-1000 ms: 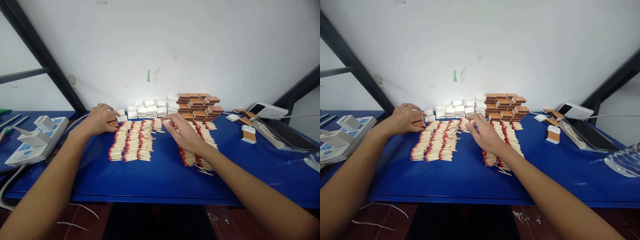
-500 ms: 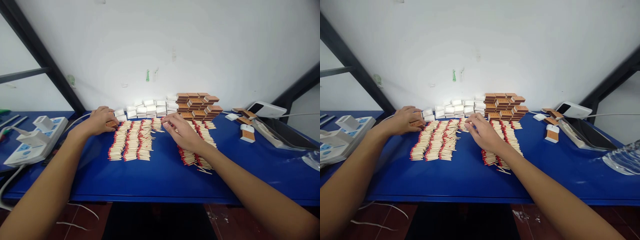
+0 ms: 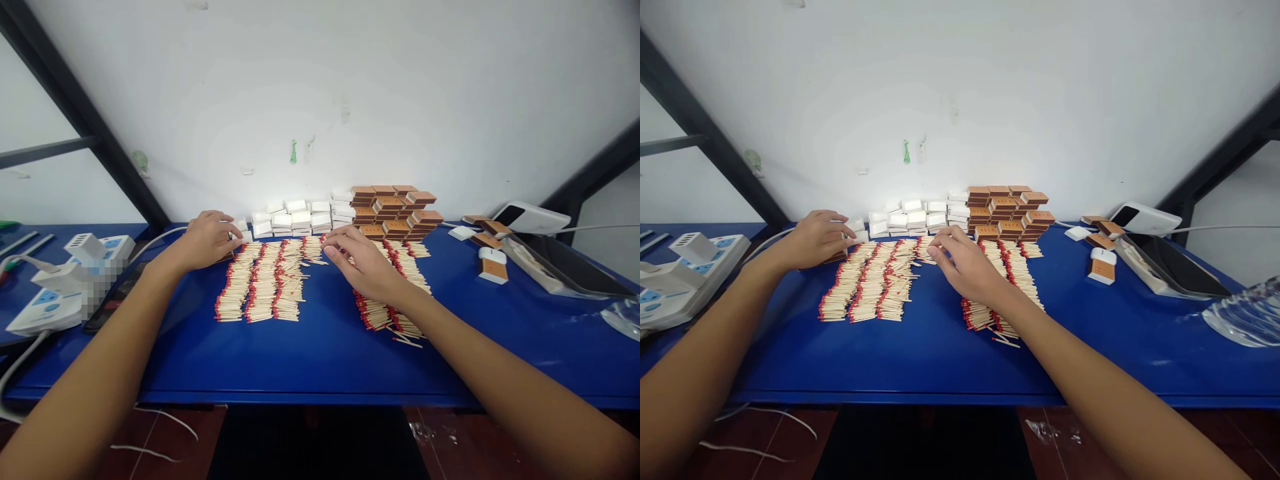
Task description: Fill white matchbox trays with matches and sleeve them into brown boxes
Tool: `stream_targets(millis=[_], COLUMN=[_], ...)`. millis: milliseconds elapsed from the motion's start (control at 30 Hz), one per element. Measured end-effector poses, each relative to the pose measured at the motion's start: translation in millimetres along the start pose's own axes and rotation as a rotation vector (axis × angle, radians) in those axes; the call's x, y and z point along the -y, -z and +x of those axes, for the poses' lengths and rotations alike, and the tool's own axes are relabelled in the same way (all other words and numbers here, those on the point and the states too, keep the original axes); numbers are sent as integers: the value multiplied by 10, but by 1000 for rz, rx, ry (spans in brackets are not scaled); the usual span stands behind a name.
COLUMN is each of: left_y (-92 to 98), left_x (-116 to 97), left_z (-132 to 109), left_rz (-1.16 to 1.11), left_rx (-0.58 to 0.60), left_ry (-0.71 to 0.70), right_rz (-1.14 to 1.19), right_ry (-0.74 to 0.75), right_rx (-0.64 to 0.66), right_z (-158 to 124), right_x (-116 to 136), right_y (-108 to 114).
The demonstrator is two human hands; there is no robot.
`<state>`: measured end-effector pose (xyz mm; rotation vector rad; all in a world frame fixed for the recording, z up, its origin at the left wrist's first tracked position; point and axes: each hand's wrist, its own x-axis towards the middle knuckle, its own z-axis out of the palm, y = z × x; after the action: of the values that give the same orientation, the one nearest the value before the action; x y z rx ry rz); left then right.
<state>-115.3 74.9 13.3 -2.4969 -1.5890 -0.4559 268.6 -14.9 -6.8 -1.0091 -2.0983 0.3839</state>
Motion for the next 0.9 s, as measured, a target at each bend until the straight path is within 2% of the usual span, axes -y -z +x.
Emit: stream_targets(millis=[167, 400, 900], left_y=[-39, -116, -118], left_x=[-40, -36, -123], left_z=[83, 125, 124], left_rz=[81, 105, 106], left_rx=[-84, -2, -7], left_ry=[80, 77, 75], right_rz=[8, 15, -28], right_ry=[-9, -17, -5], right_rx=[-5, -7, -41], right_z=[12, 17, 27], right_x=[-11, -6, -69], right_y=[2, 4, 8])
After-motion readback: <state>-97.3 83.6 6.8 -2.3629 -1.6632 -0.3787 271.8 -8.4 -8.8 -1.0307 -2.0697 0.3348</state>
